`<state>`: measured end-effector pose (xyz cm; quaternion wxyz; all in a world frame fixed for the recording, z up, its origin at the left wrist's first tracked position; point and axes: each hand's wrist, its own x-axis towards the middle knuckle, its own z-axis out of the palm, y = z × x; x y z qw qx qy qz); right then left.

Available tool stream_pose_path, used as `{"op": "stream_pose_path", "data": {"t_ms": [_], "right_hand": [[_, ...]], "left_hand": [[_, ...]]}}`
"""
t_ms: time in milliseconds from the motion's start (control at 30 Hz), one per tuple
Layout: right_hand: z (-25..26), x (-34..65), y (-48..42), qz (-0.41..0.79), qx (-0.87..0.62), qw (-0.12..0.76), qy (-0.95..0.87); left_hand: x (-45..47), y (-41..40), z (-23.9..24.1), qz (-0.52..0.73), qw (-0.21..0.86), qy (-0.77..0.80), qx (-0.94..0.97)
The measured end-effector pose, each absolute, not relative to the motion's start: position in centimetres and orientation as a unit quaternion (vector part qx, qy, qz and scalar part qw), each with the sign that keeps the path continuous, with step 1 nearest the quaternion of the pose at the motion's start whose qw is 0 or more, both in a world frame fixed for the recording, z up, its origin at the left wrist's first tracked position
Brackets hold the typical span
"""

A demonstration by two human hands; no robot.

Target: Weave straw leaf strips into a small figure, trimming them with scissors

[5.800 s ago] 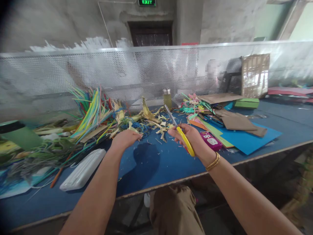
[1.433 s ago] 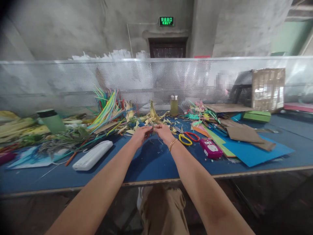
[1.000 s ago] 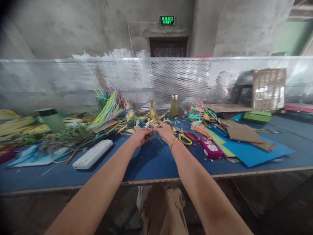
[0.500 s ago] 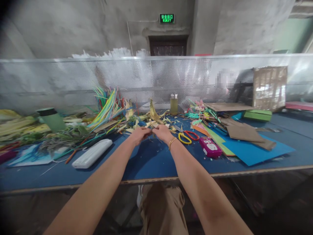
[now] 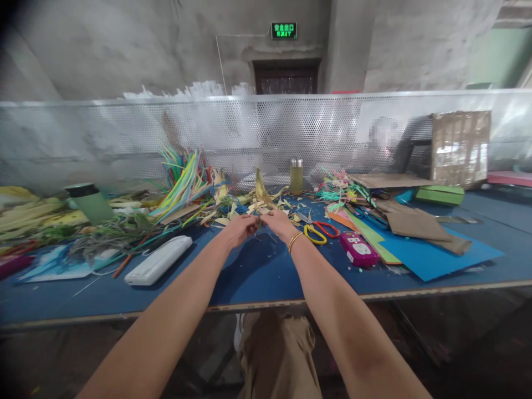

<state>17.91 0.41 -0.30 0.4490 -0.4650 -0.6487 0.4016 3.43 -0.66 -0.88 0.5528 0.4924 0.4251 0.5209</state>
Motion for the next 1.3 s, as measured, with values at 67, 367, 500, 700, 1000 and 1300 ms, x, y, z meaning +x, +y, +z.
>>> {"op": "stream_pose_path", "data": {"t_ms": [67, 367, 500, 700, 1000, 1300], "right_hand": [[-0.3, 17.8, 0.3, 0.406, -0.459, 0.451, -0.649], [-0.6, 17.5, 0.4, 0.441, -0.398, 0.504, -0.627], [-1.0, 17.0, 0.6, 0.468, -0.394, 0.532, -0.586], [0.6, 18.3, 1.6, 0.505, -0.375, 0.626, -0.461], [0.7, 18.6, 0.8, 0.559, -0.342, 0.553, -0.514], [-0.1, 17.4, 0.4, 0.559, -0.373, 0.529, -0.518]], "left_hand": [[3.5, -0.9, -0.6, 0.515, 0.563, 0.424, 0.487], [3.8, -1.4, 0.0, 0.507, 0.585, 0.405, 0.487], [3.6, -1.5, -0.1, 0.465, 0.556, 0.470, 0.504], [3.6, -2.1, -0.6, 0.377, 0.506, 0.523, 0.573], [2.8, -1.5, 0.8, 0.525, 0.505, 0.477, 0.491], [3.2, -1.8, 0.2, 0.462, 0.491, 0.480, 0.562]]}}
